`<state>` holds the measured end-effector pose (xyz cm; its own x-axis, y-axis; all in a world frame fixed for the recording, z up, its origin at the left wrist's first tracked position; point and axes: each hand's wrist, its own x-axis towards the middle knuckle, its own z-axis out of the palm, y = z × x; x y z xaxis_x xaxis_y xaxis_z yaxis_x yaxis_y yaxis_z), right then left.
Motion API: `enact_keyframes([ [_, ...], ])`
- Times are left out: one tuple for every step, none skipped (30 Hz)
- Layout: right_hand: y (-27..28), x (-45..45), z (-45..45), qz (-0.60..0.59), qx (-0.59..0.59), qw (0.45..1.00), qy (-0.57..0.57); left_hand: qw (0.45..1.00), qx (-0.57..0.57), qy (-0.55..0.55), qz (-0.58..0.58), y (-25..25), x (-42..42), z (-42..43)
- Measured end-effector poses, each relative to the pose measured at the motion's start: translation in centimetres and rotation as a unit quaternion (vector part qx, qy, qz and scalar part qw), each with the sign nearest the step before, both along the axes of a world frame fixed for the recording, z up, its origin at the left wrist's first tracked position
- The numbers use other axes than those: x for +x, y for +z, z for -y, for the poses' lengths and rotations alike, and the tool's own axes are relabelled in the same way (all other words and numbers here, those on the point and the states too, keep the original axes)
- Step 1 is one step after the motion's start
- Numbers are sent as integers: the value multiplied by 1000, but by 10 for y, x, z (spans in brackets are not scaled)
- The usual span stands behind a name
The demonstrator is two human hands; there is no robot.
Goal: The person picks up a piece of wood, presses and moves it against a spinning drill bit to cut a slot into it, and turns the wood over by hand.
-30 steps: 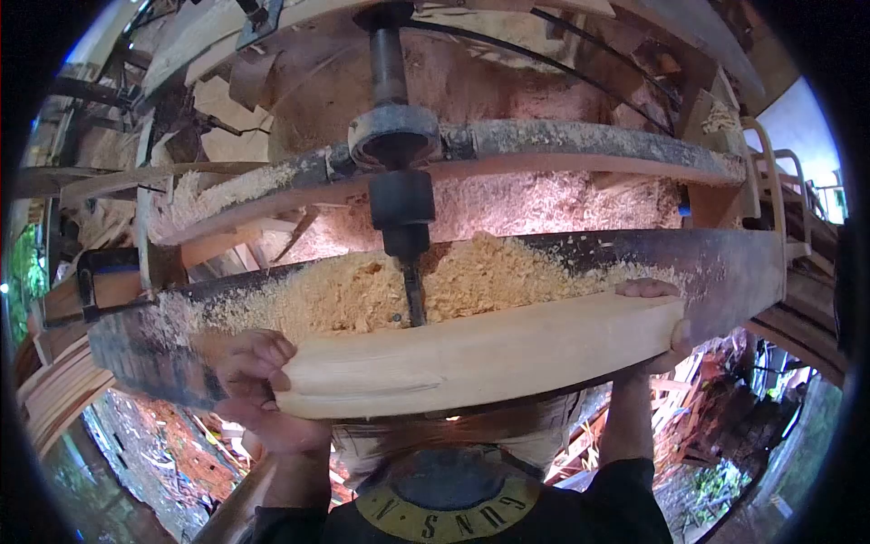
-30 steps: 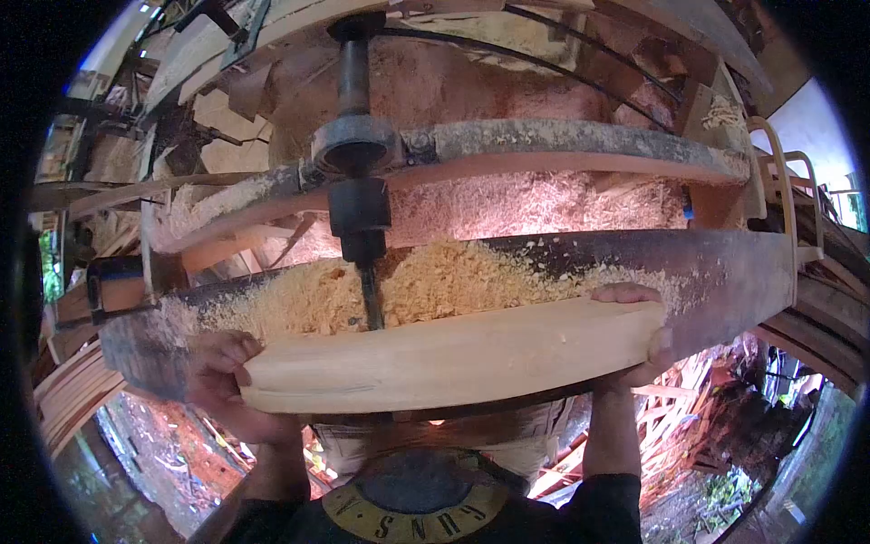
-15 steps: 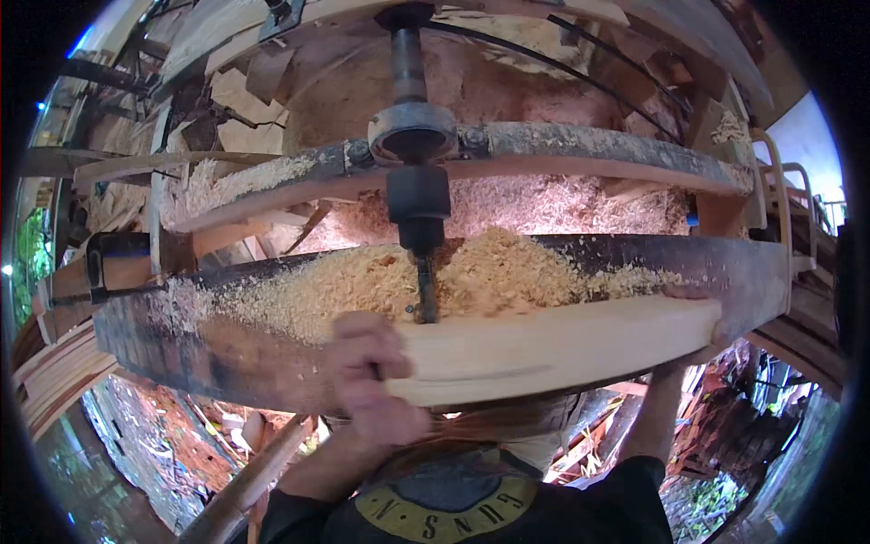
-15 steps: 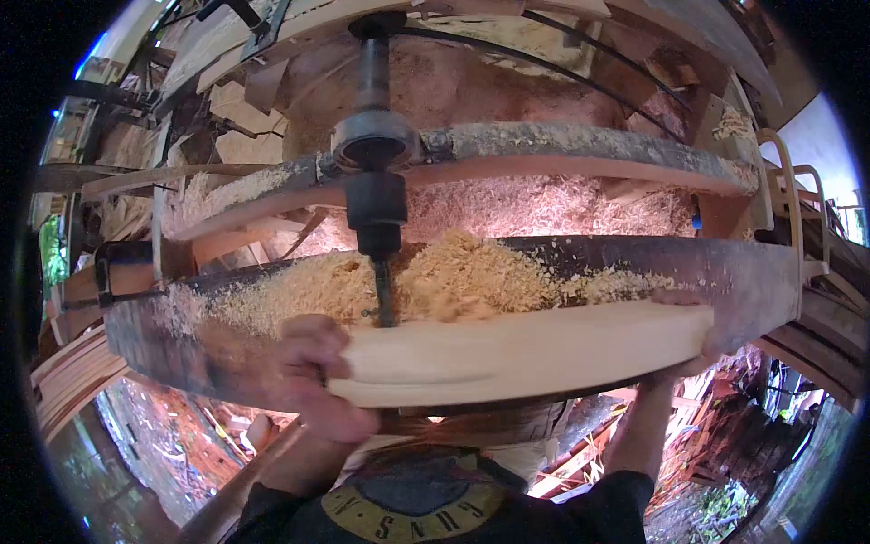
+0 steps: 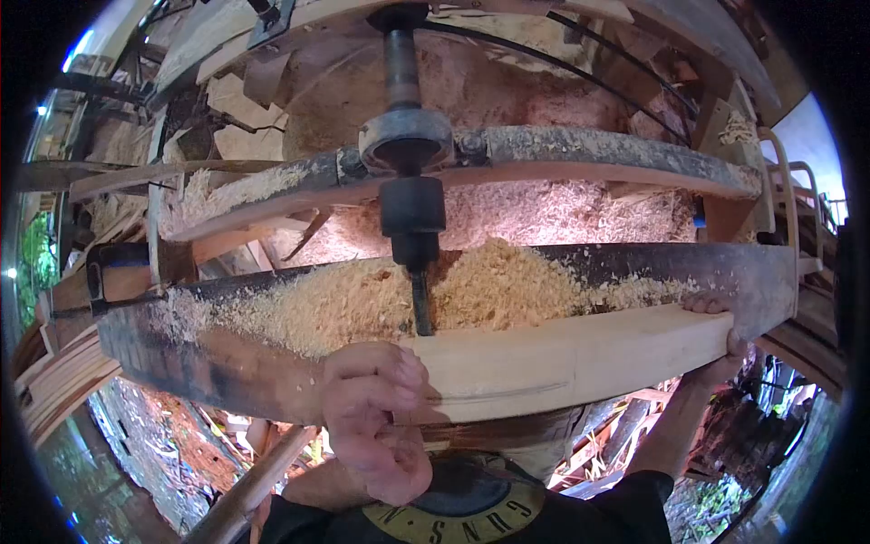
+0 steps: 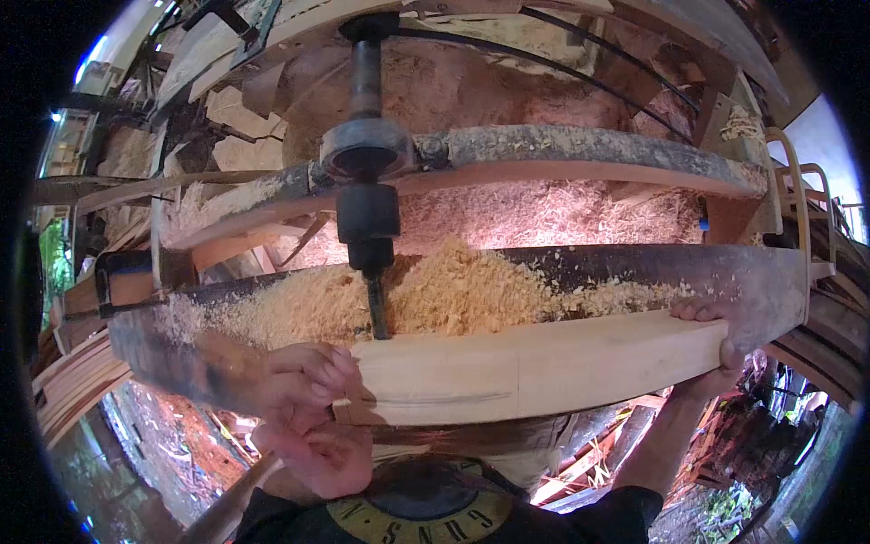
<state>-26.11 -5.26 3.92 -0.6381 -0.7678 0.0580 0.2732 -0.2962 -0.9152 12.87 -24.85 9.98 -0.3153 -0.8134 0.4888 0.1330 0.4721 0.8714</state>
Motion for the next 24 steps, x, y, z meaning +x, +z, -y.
enact_keyframes([
  [4,1,4,6,-5,1000,4,999,-17,20,-21,-1,-6,2],
  [6,3,9,13,-9,1000,10,998,-35,41,-41,-2,-12,4],
  [7,5,16,11,-9,1000,0,996,-49,71,-35,-3,-15,6],
  [9,10,21,9,-7,1000,-13,994,-54,89,-43,-5,-16,7],
  [9,15,25,7,-5,1000,-24,991,-59,106,-50,-6,-18,9],
  [9,17,27,-2,-3,1000,-19,989,-58,116,-72,-9,-17,10],
  [10,20,31,-12,-1,1000,-12,986,-58,127,-94,-11,-17,12],
  [10,23,34,-21,0,1000,-6,986,-36,147,-67,-8,-13,11],
  [9,29,37,-15,-2,1000,-19,985,-14,165,-40,-3,-4,10],
  [8,37,40,-8,-5,999,-31,983,8,183,-12,0,3,11],
  [8,44,44,-1,-6,999,-42,982,8,188,-4,1,9,13],
  [8,48,48,-18,-2,999,-35,981,7,193,3,2,15,16],
  [9,52,50,-36,3,999,-28,980,6,197,9,3,19,18],
  [9,56,53,-54,8,998,-23,980,15,198,16,5,24,20],
  [10,61,56,-53,6,998,-16,979,24,200,23,8,29,21],
  [10,68,60,-51,5,999,-9,979,34,201,31,10,35,23],
  [11,76,62,-49,4,999,-3,973,51,222,25,12,47,24],
  [10,86,66,-40,-2,999,0,968,67,242,19,12,62,27],
  [9,98,71,-31,-9,999,3,961,81,262,12,16,66,31],
  [9,105,72,-22,-14,1000,5,934,137,331,-12,24,62,31],
  [9,106,72,-20,-16,1000,4,942,128,309,18,24,66,33],
  [8,107,72,-18,-19,1000,4,949,117,288,47,24,74,34],
  [8,106,73,-16,-23,1000,1,956,105,264,76,24,76,36],
  [8,104,72,-33,-18,999,-2,954,102,272,70,24,71,38],
])
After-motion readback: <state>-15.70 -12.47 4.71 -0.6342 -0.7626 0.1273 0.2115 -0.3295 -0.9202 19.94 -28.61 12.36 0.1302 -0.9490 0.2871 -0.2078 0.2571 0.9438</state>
